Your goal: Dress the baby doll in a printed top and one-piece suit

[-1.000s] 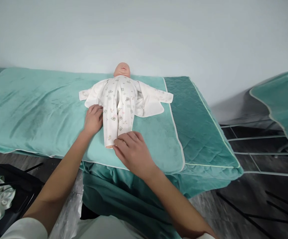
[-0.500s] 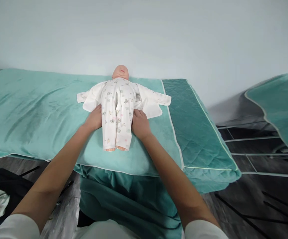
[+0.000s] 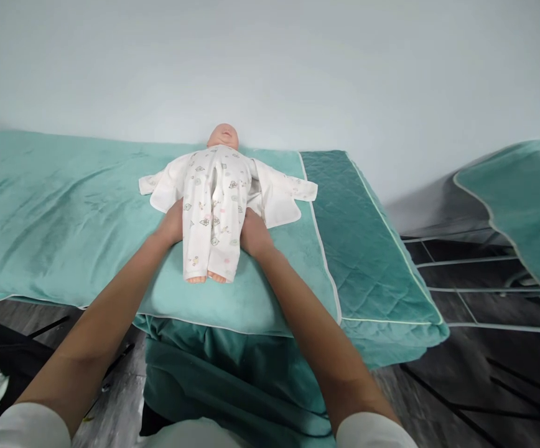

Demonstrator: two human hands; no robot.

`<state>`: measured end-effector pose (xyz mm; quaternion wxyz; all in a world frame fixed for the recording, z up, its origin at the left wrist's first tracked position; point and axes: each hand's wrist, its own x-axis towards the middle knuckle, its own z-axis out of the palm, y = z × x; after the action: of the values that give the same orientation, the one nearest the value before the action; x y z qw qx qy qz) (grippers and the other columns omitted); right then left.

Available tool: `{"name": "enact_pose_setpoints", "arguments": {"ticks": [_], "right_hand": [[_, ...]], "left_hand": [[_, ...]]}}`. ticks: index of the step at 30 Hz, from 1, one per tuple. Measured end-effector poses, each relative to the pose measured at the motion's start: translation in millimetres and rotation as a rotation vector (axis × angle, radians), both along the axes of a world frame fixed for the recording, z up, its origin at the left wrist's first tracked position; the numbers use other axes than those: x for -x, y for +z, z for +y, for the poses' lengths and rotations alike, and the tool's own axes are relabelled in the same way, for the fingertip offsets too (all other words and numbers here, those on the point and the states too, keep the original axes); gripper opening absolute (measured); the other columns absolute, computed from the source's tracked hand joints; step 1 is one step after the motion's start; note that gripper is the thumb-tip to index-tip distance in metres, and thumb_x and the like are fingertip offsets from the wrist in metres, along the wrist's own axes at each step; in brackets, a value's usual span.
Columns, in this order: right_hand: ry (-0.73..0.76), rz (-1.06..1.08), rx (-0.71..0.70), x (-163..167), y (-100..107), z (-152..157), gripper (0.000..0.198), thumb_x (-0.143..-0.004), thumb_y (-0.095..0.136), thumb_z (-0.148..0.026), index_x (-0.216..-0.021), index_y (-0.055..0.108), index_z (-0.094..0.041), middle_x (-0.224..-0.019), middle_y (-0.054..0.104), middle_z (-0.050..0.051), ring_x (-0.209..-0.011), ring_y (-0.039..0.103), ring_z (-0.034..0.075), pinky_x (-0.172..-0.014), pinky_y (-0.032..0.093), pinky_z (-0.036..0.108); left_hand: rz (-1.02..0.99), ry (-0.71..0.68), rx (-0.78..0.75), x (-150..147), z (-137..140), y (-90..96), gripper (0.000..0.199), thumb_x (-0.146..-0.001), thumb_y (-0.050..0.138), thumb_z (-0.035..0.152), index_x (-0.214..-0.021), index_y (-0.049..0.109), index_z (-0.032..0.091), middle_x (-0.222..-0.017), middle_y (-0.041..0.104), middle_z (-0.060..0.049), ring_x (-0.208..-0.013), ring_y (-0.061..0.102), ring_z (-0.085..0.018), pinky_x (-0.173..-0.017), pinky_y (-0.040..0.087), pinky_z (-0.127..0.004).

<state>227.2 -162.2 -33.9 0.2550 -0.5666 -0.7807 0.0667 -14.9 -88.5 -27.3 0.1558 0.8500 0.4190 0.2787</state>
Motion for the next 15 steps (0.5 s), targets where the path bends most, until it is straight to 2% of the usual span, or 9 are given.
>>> {"name": "enact_pose_setpoints", "arguments": {"ticks": [3, 7, 11, 15], "right_hand": [[0.061, 0.008, -0.067, -4.4, -4.0, -6.7, 0.031, -0.098, 0.051, -0.027, -0.119, 0.071, -0.016, -0.118, 0.069, 0.017, -0.116, 0.06, 0.033, -0.095, 0.053, 0.046], [0.066, -0.107, -0.13, -1.5, -4.9, -8.8, 0.026, -0.096, 0.056, -0.026, -0.112, 0.073, -0.012, -0.122, 0.068, 0.021, -0.12, 0.055, 0.035, -0.098, 0.05, 0.048], [-0.008, -0.154, -0.051, 10.8, 2.8, -4.3, 0.028, -0.099, 0.052, -0.021, -0.117, 0.072, -0.013, -0.123, 0.07, 0.02, -0.119, 0.058, 0.035, -0.097, 0.049, 0.048], [-0.056, -0.151, -0.002, 22.1, 10.5, 1.0, 0.03, -0.101, 0.047, -0.02, -0.115, 0.073, -0.015, -0.119, 0.073, 0.019, -0.117, 0.061, 0.034, -0.1, 0.048, 0.048]], "left_hand": [[0.016, -0.017, -0.039, 1.1, 1.0, -1.9, 0.041, -0.09, 0.069, 0.036, -0.127, 0.069, 0.019, -0.127, 0.071, -0.016, -0.123, 0.063, -0.039, -0.108, 0.049, -0.05], [0.029, -0.028, -0.073, 2.4, 2.1, -5.0, 0.05, -0.087, 0.072, 0.038, -0.133, 0.066, 0.02, -0.128, 0.071, -0.016, -0.126, 0.062, -0.039, -0.108, 0.049, -0.05], [0.062, -0.016, -0.072, 1.9, 0.2, -2.9, 0.051, -0.087, 0.073, 0.039, -0.133, 0.066, 0.019, -0.132, 0.07, -0.016, -0.128, 0.061, -0.04, -0.11, 0.048, -0.051], [0.065, -0.008, -0.039, 2.2, -2.6, 1.1, 0.053, -0.098, 0.058, 0.041, -0.145, 0.057, 0.015, -0.144, 0.064, -0.017, -0.137, 0.057, -0.036, -0.116, 0.046, -0.05]]}}
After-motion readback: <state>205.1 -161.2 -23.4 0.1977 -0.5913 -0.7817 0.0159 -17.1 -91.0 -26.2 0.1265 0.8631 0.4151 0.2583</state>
